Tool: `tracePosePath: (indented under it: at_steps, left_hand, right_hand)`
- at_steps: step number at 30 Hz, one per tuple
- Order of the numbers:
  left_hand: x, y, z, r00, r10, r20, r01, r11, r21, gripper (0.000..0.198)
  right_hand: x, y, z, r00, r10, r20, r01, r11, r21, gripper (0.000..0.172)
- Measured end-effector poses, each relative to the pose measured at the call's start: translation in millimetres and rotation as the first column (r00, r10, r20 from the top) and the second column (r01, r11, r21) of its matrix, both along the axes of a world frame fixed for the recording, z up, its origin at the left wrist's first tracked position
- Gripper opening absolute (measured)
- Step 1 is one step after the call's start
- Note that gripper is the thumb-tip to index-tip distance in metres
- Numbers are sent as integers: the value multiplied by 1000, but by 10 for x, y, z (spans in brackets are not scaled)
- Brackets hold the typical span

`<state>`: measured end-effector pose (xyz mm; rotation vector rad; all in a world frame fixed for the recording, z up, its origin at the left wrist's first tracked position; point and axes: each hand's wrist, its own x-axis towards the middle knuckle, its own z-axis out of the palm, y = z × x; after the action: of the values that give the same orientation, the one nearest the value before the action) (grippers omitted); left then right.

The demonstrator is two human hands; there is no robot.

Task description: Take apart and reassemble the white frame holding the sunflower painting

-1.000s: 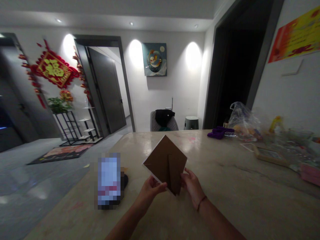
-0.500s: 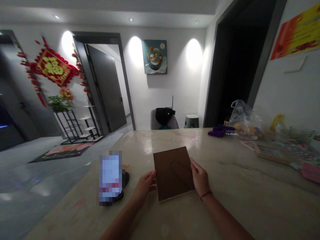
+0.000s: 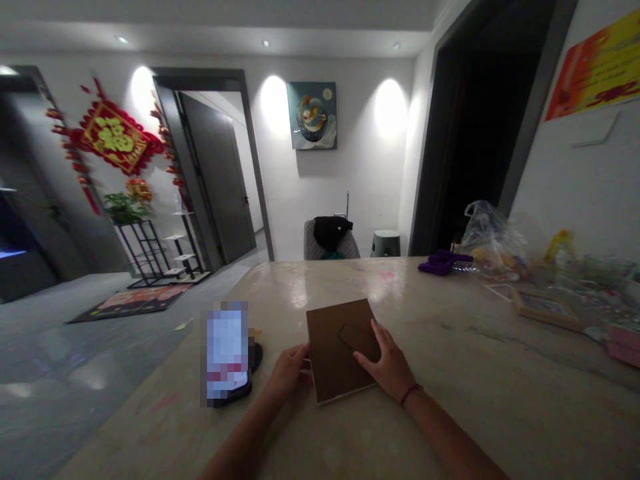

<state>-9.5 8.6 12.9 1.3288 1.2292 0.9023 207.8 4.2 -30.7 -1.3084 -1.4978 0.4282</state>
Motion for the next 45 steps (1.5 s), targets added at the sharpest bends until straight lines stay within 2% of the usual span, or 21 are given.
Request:
tracePosePath:
  at_steps: [5, 8, 12, 14, 16, 19, 21, 24, 26, 28, 32, 38, 40, 45]
  left_hand:
    - [14, 16, -28, 1000, 24, 9, -24, 1000, 8, 42]
    - [13, 33, -63, 997, 38, 67, -37, 999, -9, 45]
    - [0, 57, -108, 980, 92, 178, -91, 996, -14, 76]
    - [5, 52, -112, 974, 80, 212, -81, 997, -5, 82]
    - [29, 29, -105, 976, 25, 217, -30, 999, 21, 75]
    - [97, -27, -90, 982, -101, 157, 93, 994, 54, 53]
    - [136, -57, -83, 982, -141, 125, 135, 989, 52, 43]
    - [142, -57, -81, 984, -94, 150, 89, 995, 40, 39]
    - [114, -28, -92, 986, -50, 162, 46, 999, 26, 42]
    - [80, 9, -118, 998, 20, 62, -24, 998, 52, 44]
    - [46, 63, -187, 948, 209, -239, -153, 961, 232, 37]
    - [34, 72, -172, 952, 222, -211, -159, 946, 282, 27]
    - [9, 86, -164, 943, 264, -203, -211, 945, 249, 23]
    - [-53, 147, -184, 923, 351, -159, -346, 937, 56, 17]
  right_hand:
    - [-6, -1, 5, 999, -7, -34, 8, 1000, 16, 74]
    - [-11, 7, -3, 1000, -17, -16, 17, 1000, 1, 75]
    - [-16, 27, -27, 998, -52, -28, 51, 999, -16, 74]
    - [-16, 44, -42, 996, -72, -50, 71, 997, -22, 73]
    - [-10, 67, -56, 988, -122, -89, 119, 992, -38, 74]
    - [18, 109, -69, 957, -236, -169, 224, 971, -84, 77]
    - [41, 136, -76, 945, -257, -204, 244, 966, -88, 82]
    - [61, 173, -90, 927, -209, -312, 189, 978, -93, 85]
    - [70, 195, -103, 882, -167, -440, 124, 984, -126, 74]
    - [86, 216, -113, 837, -129, -532, 58, 987, -148, 59]
    - [142, 238, -101, 821, -94, -563, 13, 989, -145, 38]
    - [207, 254, -86, 825, -74, -560, -15, 988, -152, 32]
    - [237, 276, -118, 820, -102, -563, 3, 985, -173, 35]
    - [414, 369, -223, 805, -193, -562, 77, 971, -224, 42]
